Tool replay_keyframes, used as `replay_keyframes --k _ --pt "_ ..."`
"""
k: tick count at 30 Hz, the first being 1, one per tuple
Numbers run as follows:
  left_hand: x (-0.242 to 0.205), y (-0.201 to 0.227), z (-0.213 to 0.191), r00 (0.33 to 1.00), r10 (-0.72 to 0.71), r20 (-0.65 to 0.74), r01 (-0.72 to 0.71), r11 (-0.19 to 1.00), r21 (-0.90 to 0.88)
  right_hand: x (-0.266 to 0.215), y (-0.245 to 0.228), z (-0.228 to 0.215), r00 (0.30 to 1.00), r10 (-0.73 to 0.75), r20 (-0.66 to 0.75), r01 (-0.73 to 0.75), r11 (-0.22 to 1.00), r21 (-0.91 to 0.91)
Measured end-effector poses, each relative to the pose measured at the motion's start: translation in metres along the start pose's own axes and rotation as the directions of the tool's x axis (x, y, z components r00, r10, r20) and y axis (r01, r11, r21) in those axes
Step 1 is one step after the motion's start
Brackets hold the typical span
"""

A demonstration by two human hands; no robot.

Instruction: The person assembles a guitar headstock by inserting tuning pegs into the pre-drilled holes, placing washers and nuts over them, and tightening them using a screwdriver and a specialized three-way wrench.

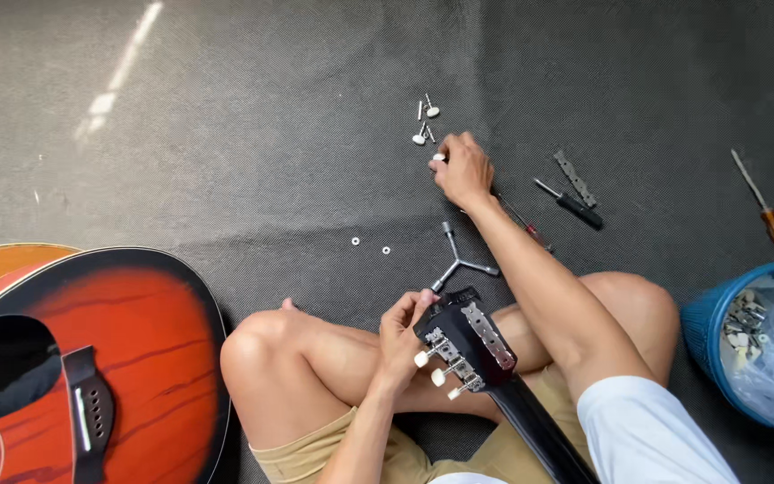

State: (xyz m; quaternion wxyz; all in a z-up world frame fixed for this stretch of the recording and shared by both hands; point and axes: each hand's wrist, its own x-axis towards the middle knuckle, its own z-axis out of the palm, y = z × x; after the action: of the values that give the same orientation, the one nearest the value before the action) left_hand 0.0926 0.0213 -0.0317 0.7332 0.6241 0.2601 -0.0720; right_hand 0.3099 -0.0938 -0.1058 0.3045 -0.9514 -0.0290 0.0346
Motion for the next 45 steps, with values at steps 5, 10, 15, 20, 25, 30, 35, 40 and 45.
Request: replay_keyframes --k 5,10,15,20,25,30,35,40,45 --pt "-0.003 0.006 0.002 0.999 0.033 0.008 -0.033 0.999 0.006 0.012 0.013 0.01 0.996 0.073 0.042 -0.076 0.995 0.067" --pt "0.001 0.002 -0.001 0.996 0.088 -0.025 -0.087 0.995 0.042 0.003 0.037 0.001 0.996 0.089 0.017 -0.09 0.936 0.34" --pt "-0.016 0.011 -0.007 0.98 0.166 -0.11 -0.174 0.983 -0.064 -0.027 0.058 -0.026 0.998 0.021 -0.054 -0.004 0.957 0.29" --pt "-0.006 -0.018 -0.015 0.984 0.177 -0.029 -0.179 0.979 -0.094 -0.037 0.054 -0.026 0.996 -0.067 0.066 0.054 0.983 0.177" --pt "-0.008 -0.018 -0.016 0.981 0.195 0.013 -0.193 0.978 -0.075 -0.04 0.05 -0.021 0.982 -0.139 0.13 0.138 0.99 0.017" --pt "-0.006 -0.025 -0.021 0.966 0.252 -0.055 -0.257 0.958 -0.128 -0.041 0.046 -0.014 0.979 -0.157 0.132 0.175 0.975 -0.14" --pt "-0.023 0.001 -0.024 0.933 0.333 -0.137 -0.349 0.931 -0.11 -0.041 0.049 -0.006 0.948 -0.246 0.202 0.279 0.948 -0.154" --pt "-0.052 0.061 -0.023 0.818 0.571 -0.068 -0.573 0.819 -0.01 -0.046 0.055 -0.023 0.932 -0.283 0.228 0.267 0.959 0.099" --pt "-0.078 0.118 -0.005 0.51 0.791 0.339 -0.844 0.384 0.374 -0.122 -0.032 -0.151 0.934 -0.345 0.095 0.223 0.768 0.601"
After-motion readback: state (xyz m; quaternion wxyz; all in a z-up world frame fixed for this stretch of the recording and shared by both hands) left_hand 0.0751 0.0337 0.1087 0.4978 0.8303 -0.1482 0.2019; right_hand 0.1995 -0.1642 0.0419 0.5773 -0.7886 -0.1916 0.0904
